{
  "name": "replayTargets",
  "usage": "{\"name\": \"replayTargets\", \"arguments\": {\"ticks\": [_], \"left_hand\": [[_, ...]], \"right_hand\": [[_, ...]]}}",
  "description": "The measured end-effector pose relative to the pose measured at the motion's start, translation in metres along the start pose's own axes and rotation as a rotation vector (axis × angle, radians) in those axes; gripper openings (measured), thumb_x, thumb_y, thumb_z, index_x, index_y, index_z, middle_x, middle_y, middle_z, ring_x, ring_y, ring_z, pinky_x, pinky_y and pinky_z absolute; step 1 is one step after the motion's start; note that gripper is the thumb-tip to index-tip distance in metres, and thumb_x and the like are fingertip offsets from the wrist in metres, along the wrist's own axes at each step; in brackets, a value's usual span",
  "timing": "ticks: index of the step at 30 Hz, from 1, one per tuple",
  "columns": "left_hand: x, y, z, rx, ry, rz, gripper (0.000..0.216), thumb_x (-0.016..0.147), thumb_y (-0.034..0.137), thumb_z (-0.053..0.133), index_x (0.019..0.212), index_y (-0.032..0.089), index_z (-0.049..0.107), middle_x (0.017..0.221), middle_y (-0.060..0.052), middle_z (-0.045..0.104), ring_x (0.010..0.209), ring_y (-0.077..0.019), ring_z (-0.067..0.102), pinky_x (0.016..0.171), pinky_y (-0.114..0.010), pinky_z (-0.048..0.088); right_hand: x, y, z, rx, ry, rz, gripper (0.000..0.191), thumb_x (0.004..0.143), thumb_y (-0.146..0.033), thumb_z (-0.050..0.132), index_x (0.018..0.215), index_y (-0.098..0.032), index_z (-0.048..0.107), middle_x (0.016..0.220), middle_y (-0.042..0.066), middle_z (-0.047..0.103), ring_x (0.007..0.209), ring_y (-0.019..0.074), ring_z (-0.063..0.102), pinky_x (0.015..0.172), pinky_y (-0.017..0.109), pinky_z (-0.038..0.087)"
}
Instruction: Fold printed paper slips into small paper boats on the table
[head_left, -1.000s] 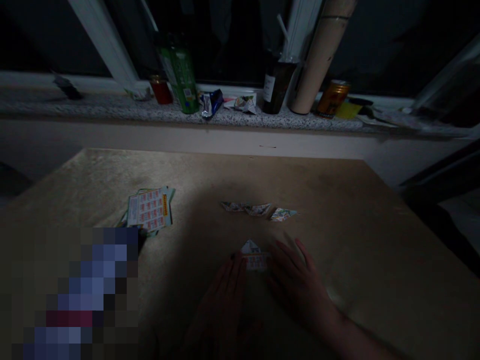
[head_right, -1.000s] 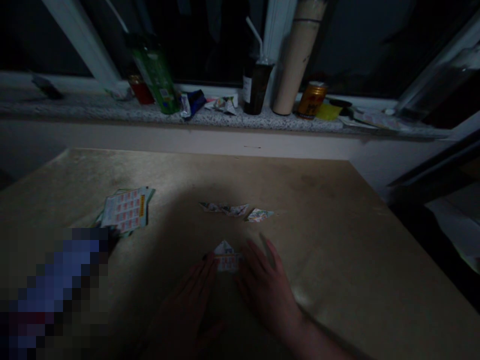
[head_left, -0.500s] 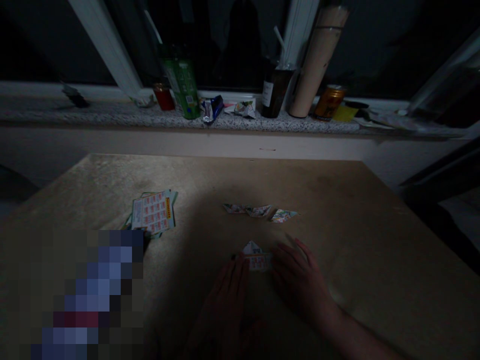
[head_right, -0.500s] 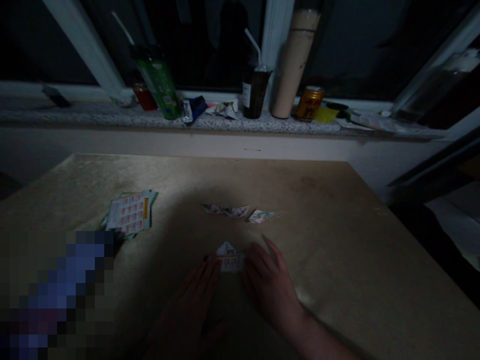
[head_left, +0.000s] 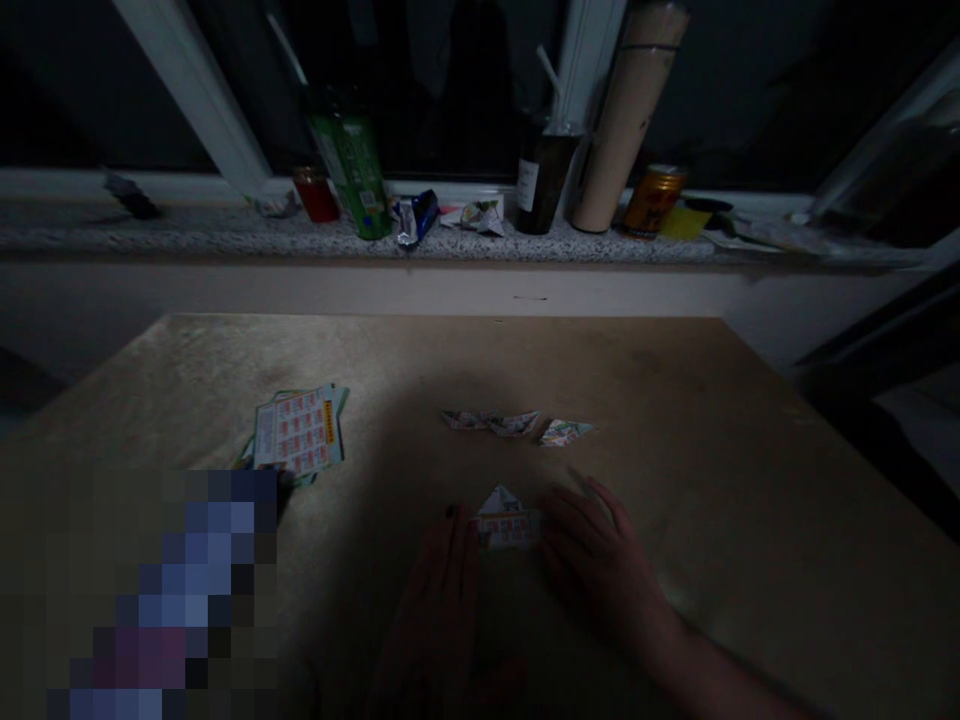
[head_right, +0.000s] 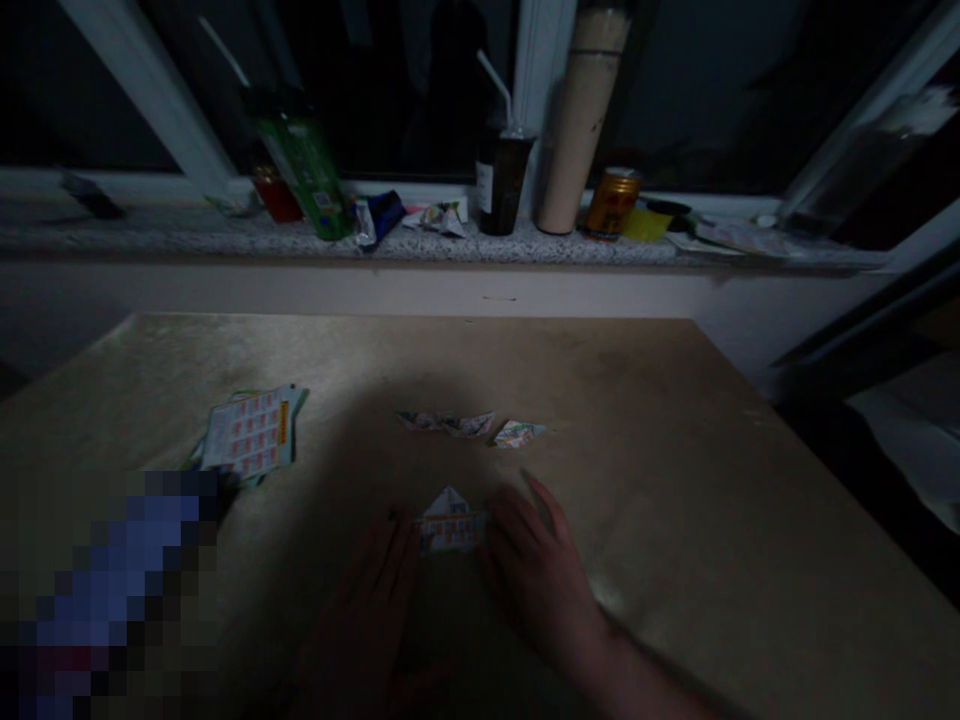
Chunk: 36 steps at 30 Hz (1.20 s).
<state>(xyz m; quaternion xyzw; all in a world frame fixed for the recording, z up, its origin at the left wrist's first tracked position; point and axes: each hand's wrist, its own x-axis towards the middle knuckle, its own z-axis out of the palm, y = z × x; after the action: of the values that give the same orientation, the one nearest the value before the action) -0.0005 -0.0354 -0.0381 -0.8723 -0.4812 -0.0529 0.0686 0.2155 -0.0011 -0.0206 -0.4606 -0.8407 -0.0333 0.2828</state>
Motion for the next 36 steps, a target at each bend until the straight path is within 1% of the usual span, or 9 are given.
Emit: {"name": "replayTargets", "arguments": {"ticks": [3,5,9,15,19,24,26,32,36], "left_hand": [[0.001,-0.003,0.007,0.025,-0.044,0.022,0.091,0.076,0.068,0.033,0.135,-0.001,0.039,0.141,-0.023,0.037,0.134,-0.0392,0.020,0.106,-0.052,0.017],[0.002,-0.007,0.013,0.025,-0.058,0.028,0.084,0.079,0.063,0.034,0.134,0.000,0.042,0.140,-0.022,0.038,0.134,-0.0391,0.022,0.106,-0.053,0.016],[0.002,-0.014,0.018,0.013,-0.082,0.034,0.065,0.086,0.050,0.034,0.137,0.010,0.041,0.142,-0.014,0.040,0.134,-0.0326,0.026,0.107,-0.050,0.016],[0.000,-0.016,0.021,0.037,-0.006,0.069,0.066,0.088,0.049,0.032,0.138,0.007,0.038,0.142,-0.016,0.039,0.133,-0.0309,0.029,0.109,-0.046,0.015],[-0.003,-0.017,0.022,0.016,-0.026,0.057,0.070,0.086,0.054,0.033,0.138,0.008,0.038,0.142,-0.015,0.039,0.133,-0.0324,0.028,0.108,-0.048,0.016],[-0.005,-0.009,0.008,0.044,-0.036,0.001,0.089,0.077,0.070,0.032,0.130,0.000,0.047,0.139,-0.023,0.041,0.133,-0.0364,0.027,0.109,-0.049,0.013],[-0.005,-0.007,0.006,0.055,-0.028,-0.002,0.088,0.077,0.068,0.033,0.128,-0.002,0.048,0.138,-0.025,0.041,0.133,-0.0373,0.026,0.109,-0.050,0.012],[-0.009,-0.015,0.032,0.120,0.096,0.087,0.064,0.085,0.045,0.036,0.134,0.005,0.043,0.135,-0.017,0.047,0.132,-0.0320,0.031,0.109,-0.047,0.015],[-0.008,-0.018,0.034,0.036,0.018,0.078,0.073,0.083,0.055,0.034,0.137,0.006,0.039,0.138,-0.017,0.043,0.133,-0.0347,0.028,0.107,-0.052,0.019]], "right_hand": [[0.001,-0.001,-0.002,0.016,0.011,-0.001,0.022,0.090,-0.021,0.046,0.091,-0.022,0.068,0.099,0.003,0.069,0.103,0.0199,0.059,0.106,0.049,0.031],[0.002,-0.001,-0.005,0.044,0.017,-0.004,0.022,0.091,-0.021,0.045,0.092,-0.022,0.067,0.097,0.003,0.070,0.100,0.0195,0.060,0.105,0.048,0.034],[0.004,0.002,-0.009,0.106,-0.040,0.015,0.017,0.089,-0.020,0.049,0.092,-0.021,0.066,0.098,0.003,0.069,0.098,0.0188,0.061,0.099,0.045,0.042],[0.008,0.001,-0.007,0.088,-0.171,-0.049,0.030,0.089,-0.022,0.049,0.118,-0.021,0.058,0.121,0.005,0.061,0.116,0.0223,0.052,0.104,0.052,0.035],[0.008,-0.002,-0.006,0.010,-0.236,-0.057,0.029,0.088,-0.023,0.050,0.115,-0.023,0.061,0.129,0.005,0.056,0.122,0.0233,0.047,0.106,0.054,0.030],[0.006,0.001,-0.003,-0.001,-0.230,-0.059,0.029,0.088,-0.023,0.050,0.115,-0.025,0.061,0.132,0.006,0.053,0.123,0.0234,0.046,0.105,0.054,0.030],[0.005,0.002,-0.001,0.001,-0.227,-0.053,0.029,0.087,-0.022,0.050,0.114,-0.025,0.061,0.132,0.006,0.052,0.123,0.0236,0.046,0.105,0.055,0.029],[0.003,0.001,0.000,0.020,-0.205,-0.041,0.029,0.086,-0.021,0.052,0.114,-0.024,0.061,0.131,0.007,0.053,0.123,0.0238,0.046,0.106,0.054,0.028],[0.004,0.000,-0.001,0.055,-0.206,-0.035,0.030,0.086,-0.021,0.052,0.114,-0.024,0.061,0.129,0.006,0.056,0.120,0.0243,0.048,0.106,0.055,0.028]]}}
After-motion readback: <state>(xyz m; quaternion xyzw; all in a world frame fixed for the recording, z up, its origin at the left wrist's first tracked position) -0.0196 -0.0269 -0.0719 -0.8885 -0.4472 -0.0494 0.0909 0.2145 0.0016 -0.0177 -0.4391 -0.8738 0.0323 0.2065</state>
